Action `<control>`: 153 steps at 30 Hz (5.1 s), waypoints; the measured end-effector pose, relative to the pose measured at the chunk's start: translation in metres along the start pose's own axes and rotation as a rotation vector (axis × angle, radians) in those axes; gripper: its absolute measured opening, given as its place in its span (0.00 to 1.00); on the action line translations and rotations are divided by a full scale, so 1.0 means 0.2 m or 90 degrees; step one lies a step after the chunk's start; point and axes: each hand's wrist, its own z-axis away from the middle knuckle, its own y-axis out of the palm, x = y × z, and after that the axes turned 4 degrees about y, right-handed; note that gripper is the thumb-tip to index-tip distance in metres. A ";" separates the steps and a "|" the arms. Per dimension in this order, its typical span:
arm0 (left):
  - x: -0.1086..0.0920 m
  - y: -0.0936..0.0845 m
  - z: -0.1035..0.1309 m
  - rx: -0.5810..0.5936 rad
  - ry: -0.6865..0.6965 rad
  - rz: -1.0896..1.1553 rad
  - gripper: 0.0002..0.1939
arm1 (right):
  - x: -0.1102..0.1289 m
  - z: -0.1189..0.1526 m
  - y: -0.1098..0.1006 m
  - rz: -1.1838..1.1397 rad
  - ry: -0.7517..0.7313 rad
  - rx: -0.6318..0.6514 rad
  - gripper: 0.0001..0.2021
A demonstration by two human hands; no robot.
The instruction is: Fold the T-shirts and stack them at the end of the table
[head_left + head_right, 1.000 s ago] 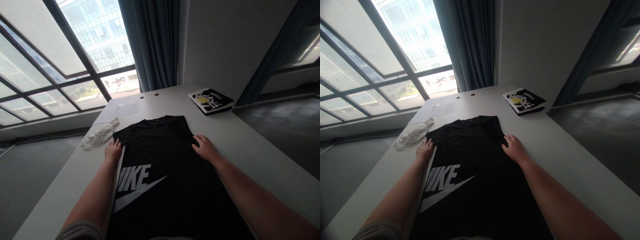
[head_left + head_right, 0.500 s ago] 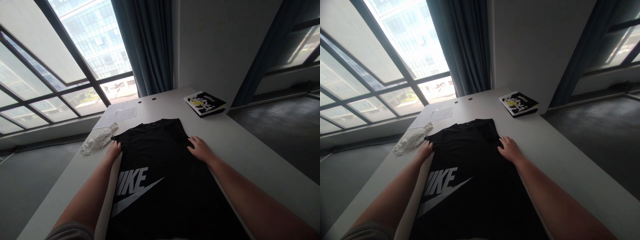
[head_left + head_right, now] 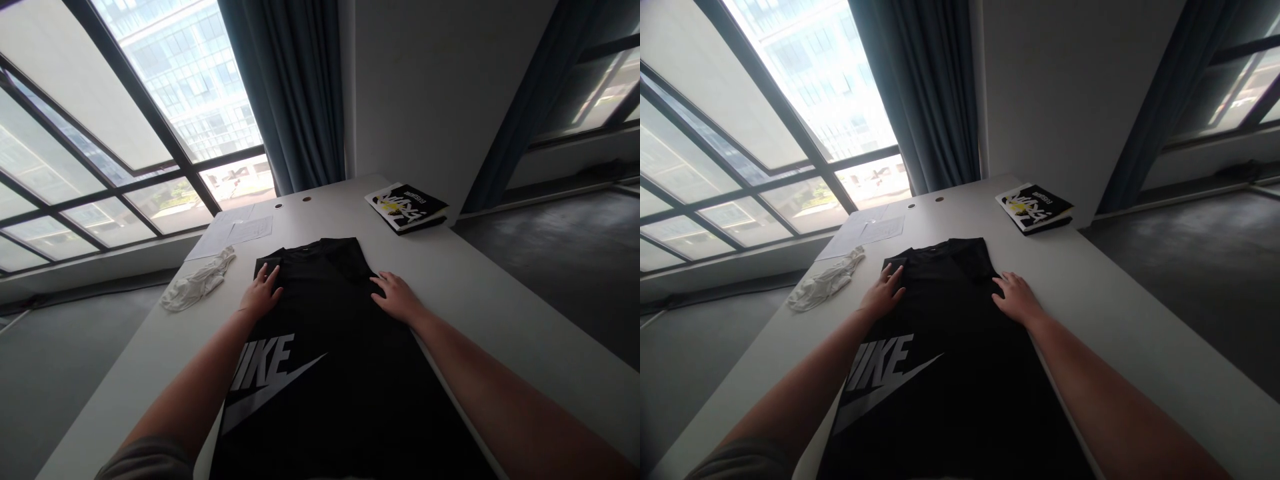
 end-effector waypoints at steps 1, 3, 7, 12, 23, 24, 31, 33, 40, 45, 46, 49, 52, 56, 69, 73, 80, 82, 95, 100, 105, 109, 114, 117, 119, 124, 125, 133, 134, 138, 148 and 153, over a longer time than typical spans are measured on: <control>0.00 0.03 -0.01 0.006 -0.006 0.004 0.37 | 0.00 0.00 0.00 0.001 -0.002 0.002 0.26; 0.01 0.09 -0.04 0.036 -0.047 0.002 0.35 | 0.00 0.00 0.00 0.005 -0.004 0.006 0.26; 0.07 0.21 -0.08 0.125 -0.114 0.010 0.34 | 0.01 0.00 -0.01 0.010 -0.001 0.014 0.27; 0.10 0.30 -0.09 0.109 -0.121 0.032 0.35 | 0.01 0.01 -0.02 0.009 -0.001 0.020 0.27; 0.10 0.28 -0.09 0.070 -0.147 0.041 0.34 | 0.05 0.02 0.00 0.036 0.026 0.046 0.29; 0.09 0.28 -0.09 0.059 -0.132 0.040 0.33 | 0.06 0.02 -0.01 0.035 0.027 0.050 0.29; 0.06 0.25 -0.05 -0.002 -0.059 0.051 0.27 | 0.08 0.03 -0.05 0.011 0.003 0.049 0.26; 0.06 0.25 -0.06 0.016 -0.052 0.047 0.28 | 0.08 0.03 -0.06 -0.002 -0.015 0.031 0.26; 0.07 0.25 -0.09 0.070 -0.037 0.050 0.29 | 0.08 0.04 -0.03 0.026 -0.044 0.103 0.27; 0.09 0.27 -0.11 0.062 -0.041 0.058 0.29 | 0.07 0.01 0.00 0.060 -0.031 0.099 0.25; 0.10 0.27 -0.11 0.058 -0.041 0.060 0.29 | 0.07 0.00 0.00 0.068 -0.026 0.088 0.25; 0.11 0.28 -0.14 0.054 -0.020 0.068 0.30 | 0.10 -0.02 0.01 0.096 -0.003 0.057 0.24; 0.13 0.28 -0.15 0.063 0.003 0.075 0.30 | 0.13 -0.05 0.02 0.128 0.022 0.057 0.24; 0.12 0.26 -0.15 0.044 0.008 0.081 0.28 | 0.15 -0.06 0.02 0.149 0.032 0.070 0.24; -0.22 0.02 0.69 0.056 0.116 0.043 0.28 | 0.35 0.34 -0.14 0.110 -0.118 0.079 0.27; -0.29 -0.01 0.95 0.071 0.078 0.054 0.30 | 0.47 0.52 -0.06 0.058 -0.138 0.171 0.31; -0.29 0.00 0.95 0.075 0.044 0.086 0.30 | 0.51 0.47 -0.06 0.056 -0.100 0.211 0.32; -0.28 0.00 0.94 0.073 0.047 0.093 0.29 | 0.51 0.47 -0.07 0.056 -0.099 0.213 0.32; -0.15 0.04 0.54 0.110 0.025 0.114 0.29 | 0.46 0.12 -0.05 0.077 -0.108 0.208 0.32; -0.14 0.01 0.45 0.075 -0.015 0.070 0.27 | 0.49 0.04 -0.07 0.114 -0.095 0.200 0.31; -0.20 0.02 0.65 0.007 -0.118 0.042 0.27 | 0.55 0.30 -0.09 0.151 -0.093 0.133 0.30; -0.25 0.04 0.92 0.017 -0.072 0.051 0.28 | 0.56 0.52 -0.09 0.121 -0.072 0.167 0.29; -0.23 0.04 1.10 -0.003 -0.084 0.051 0.27 | 0.56 0.55 -0.12 0.100 -0.081 0.186 0.30; -0.21 0.03 1.12 -0.003 -0.079 0.052 0.27 | 0.57 0.53 -0.12 0.099 -0.084 0.188 0.30; -0.22 0.02 1.13 -0.002 -0.084 0.049 0.27 | 0.57 0.52 -0.12 0.097 -0.089 0.186 0.30; -0.23 -0.01 1.15 -0.020 -0.121 0.044 0.27 | 0.55 0.54 -0.09 0.093 -0.092 0.195 0.31; -0.22 -0.01 1.16 -0.024 -0.122 0.046 0.26 | 0.54 0.55 -0.09 0.093 -0.092 0.196 0.31; -0.08 0.00 1.33 -0.047 -0.072 0.078 0.27 | 0.56 0.59 -0.10 0.098 -0.082 0.207 0.32; -0.05 0.00 1.36 -0.045 -0.070 0.080 0.27 | 0.57 0.60 -0.10 0.101 -0.075 0.214 0.32; 0.03 0.01 1.48 -0.038 -0.106 0.070 0.29 | 0.59 0.61 -0.11 0.116 -0.056 0.227 0.32; 0.00 -0.14 1.51 -0.122 -0.128 0.172 0.11 | 0.60 0.65 -0.10 0.132 -0.059 0.208 0.31; -0.01 -0.15 1.53 -0.120 -0.153 0.275 0.10 | 0.62 0.69 -0.09 0.136 -0.068 0.191 0.31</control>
